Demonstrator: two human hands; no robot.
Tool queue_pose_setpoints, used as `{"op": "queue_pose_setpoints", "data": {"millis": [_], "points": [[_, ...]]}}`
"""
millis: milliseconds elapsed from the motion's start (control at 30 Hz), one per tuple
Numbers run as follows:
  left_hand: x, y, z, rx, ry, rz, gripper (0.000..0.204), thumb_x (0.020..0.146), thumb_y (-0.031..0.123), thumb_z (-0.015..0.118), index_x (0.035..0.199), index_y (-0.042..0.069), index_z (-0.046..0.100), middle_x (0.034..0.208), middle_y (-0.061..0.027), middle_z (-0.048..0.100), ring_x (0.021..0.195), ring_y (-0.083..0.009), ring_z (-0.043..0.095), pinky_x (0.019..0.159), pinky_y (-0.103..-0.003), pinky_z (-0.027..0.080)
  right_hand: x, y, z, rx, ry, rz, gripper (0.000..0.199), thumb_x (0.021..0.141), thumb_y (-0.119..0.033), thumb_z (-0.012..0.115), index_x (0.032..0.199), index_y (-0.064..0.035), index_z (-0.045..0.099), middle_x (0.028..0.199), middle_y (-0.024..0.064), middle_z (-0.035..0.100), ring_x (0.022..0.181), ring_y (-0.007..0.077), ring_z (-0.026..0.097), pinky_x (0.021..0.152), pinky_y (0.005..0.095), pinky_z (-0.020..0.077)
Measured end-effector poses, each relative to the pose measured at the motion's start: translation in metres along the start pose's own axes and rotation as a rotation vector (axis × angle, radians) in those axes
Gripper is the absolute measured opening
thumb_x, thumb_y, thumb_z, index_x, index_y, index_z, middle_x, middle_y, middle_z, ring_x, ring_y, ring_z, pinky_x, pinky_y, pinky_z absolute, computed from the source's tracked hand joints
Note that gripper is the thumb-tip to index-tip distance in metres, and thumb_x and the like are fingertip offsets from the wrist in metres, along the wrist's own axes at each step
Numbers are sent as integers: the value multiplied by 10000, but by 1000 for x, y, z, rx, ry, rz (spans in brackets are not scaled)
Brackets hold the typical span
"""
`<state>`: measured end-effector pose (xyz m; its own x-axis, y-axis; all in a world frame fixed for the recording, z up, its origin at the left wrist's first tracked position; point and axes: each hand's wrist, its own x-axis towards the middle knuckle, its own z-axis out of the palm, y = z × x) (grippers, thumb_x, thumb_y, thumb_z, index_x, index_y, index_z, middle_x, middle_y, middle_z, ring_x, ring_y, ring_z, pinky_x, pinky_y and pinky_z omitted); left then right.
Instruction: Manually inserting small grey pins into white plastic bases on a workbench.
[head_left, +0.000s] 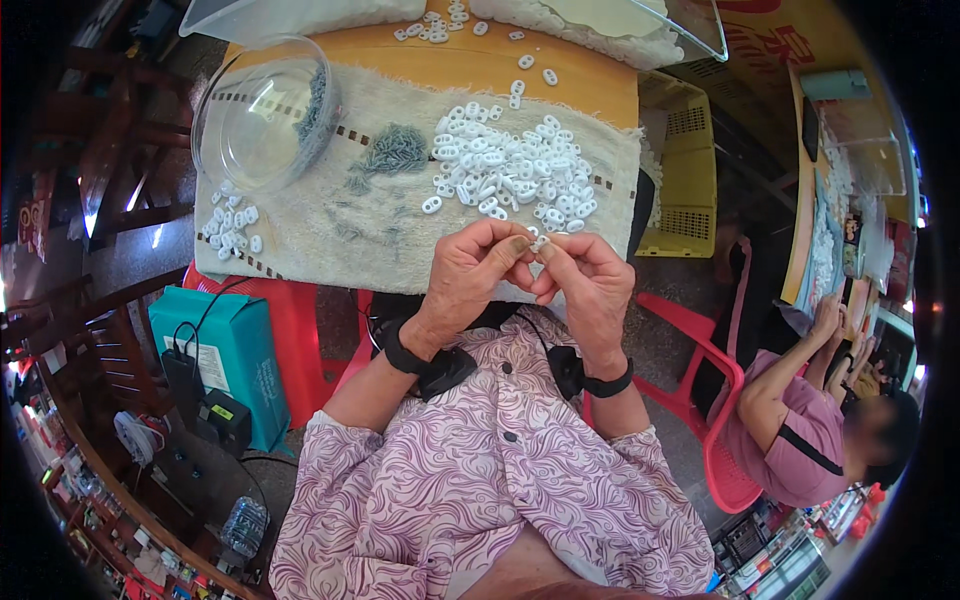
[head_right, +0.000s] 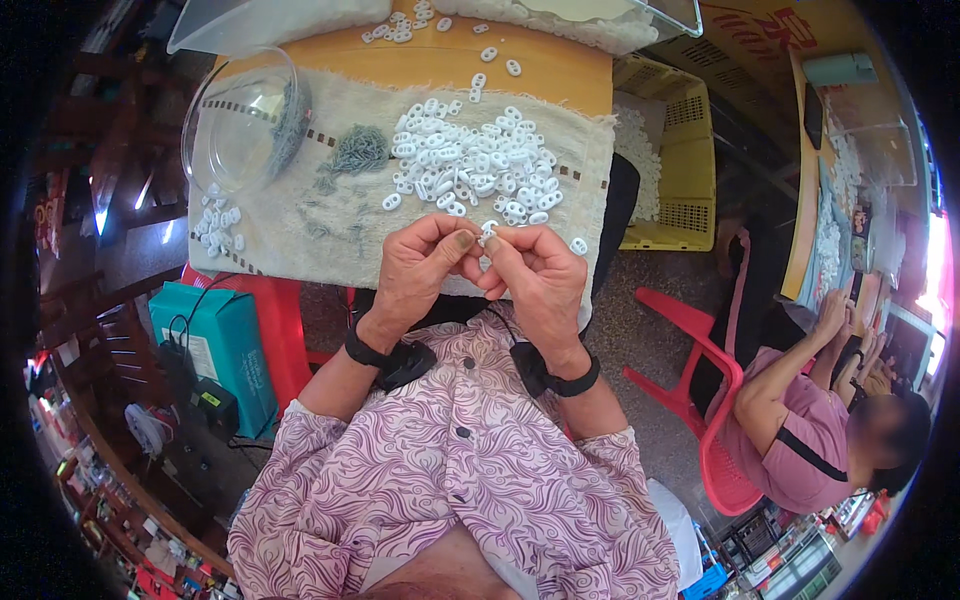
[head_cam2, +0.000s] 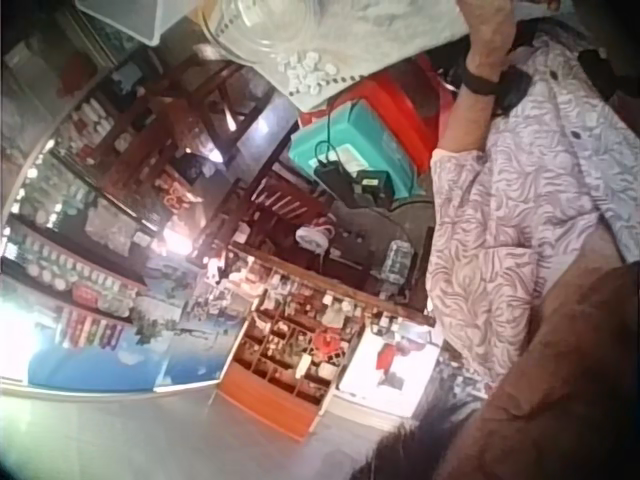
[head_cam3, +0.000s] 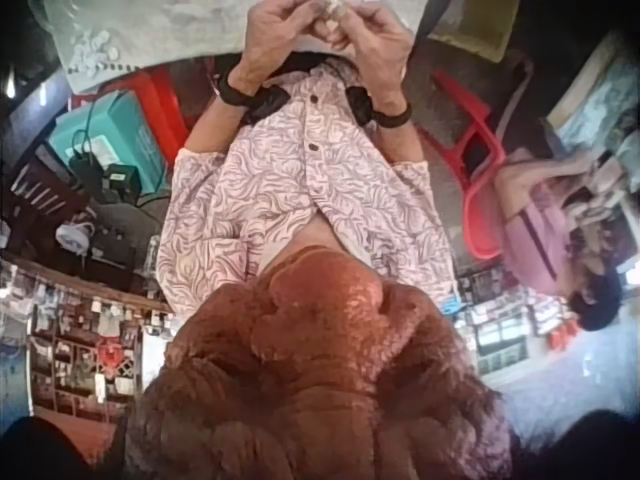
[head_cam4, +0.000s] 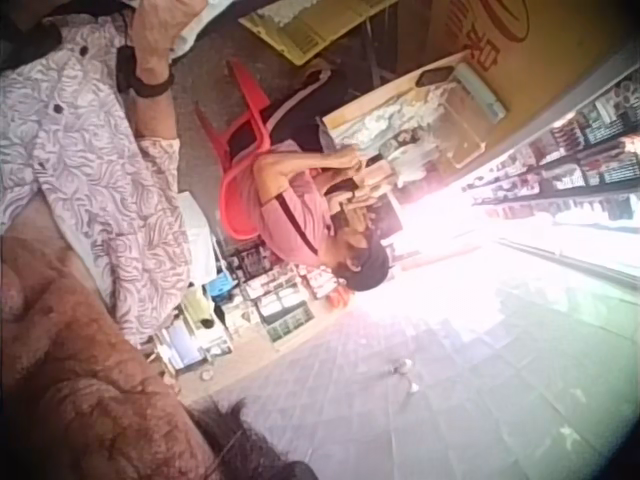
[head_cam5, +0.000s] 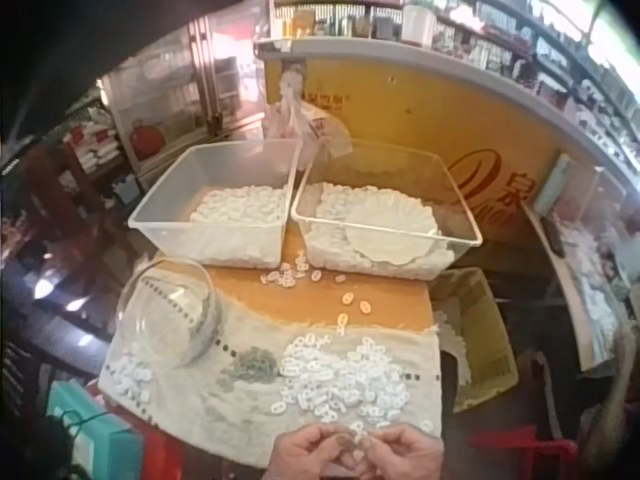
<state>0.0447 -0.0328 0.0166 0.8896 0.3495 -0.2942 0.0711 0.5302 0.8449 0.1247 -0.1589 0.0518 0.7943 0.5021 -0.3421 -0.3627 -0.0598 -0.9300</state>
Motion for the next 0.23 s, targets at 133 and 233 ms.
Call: {"op": "queue_pose_setpoints", "data": {"millis": [133,233], "points": [[2,-4,-2,-81,-5,-59,144,928,94,573,979,-32,621,808,-43,649,662,-66,596,610,-205,511,-1,-1,-1,24,-15,14,108,878,-5,598,963,62,598,782,82,656,593,83,610,494,191,499],[3,-7,-5,-103,-31,-61,151,929,103,574,983,-31,619,808,-45,650,661,-73,601,622,-209,519,-2,-2,-1,14,-27,14,110,876,-2,597,966,60,598,790,87,660,594,87,612,504,190,505]]}}
